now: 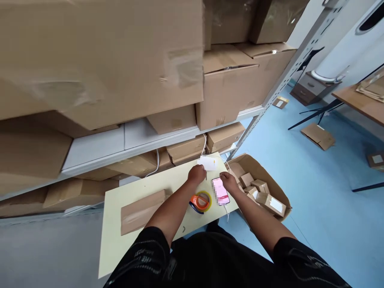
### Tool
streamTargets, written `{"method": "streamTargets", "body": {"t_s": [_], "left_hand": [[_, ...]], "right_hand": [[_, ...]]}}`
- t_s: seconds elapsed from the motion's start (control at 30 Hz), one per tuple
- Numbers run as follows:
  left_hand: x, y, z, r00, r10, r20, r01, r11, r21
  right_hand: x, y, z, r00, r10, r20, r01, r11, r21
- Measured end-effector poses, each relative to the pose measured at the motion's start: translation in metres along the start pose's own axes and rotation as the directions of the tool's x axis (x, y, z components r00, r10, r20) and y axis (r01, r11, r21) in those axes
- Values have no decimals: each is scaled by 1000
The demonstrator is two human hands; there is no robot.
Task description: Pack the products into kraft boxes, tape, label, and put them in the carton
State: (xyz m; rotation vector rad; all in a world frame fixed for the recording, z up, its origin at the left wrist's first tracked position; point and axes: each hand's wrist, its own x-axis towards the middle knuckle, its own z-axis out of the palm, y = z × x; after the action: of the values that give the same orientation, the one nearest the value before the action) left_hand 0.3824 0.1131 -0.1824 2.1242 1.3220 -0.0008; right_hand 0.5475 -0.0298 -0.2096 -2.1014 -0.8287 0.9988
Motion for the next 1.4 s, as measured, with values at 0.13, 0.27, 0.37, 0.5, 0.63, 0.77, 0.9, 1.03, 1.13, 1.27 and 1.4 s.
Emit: {"method": "streamTargets", "body": {"t_s": [0.13,0.27,0.37,0.5,0.63,0.77,0.9,1.03,1.13,1.27,1.4], "left_hand": [[36,0,16,991,-78,-109,89,991,102],[56,8,35,1000,-9,0,9,993,116],[68,26,57,996,0,93,-14,989,145],[80,41,74,989,-78,128,53,981,187],[85,37,74,988,-86,129,57,976,210],[84,31,72,990,-53,134,21,973,229],[82,28,71,994,-18,111,-1,985,172],[79,25,62,993,-59,103,52,996,69],[72,21,51,996,-30,79,31,999,-10],[56,9,36,998,-50,-34,40,968,-246],[36,-13,26,967,-222,-124,137,866,-481]], "right_hand": [[14,16,-12,999,10,30,-11,1000,7],[27,23,-16,999,36,40,-36,999,0],[33,26,-16,997,62,43,-63,998,10],[37,32,-18,997,42,63,-42,999,-13],[40,41,-17,996,31,81,-31,1000,-6],[44,47,-11,995,54,85,-56,998,16],[48,44,-6,995,40,91,-43,999,21],[54,36,-5,996,25,85,-25,1000,5],[57,28,-3,997,-4,78,8,999,-52],[59,15,4,976,-207,67,217,949,-230],[62,-7,17,854,-484,194,516,731,-448]]}}
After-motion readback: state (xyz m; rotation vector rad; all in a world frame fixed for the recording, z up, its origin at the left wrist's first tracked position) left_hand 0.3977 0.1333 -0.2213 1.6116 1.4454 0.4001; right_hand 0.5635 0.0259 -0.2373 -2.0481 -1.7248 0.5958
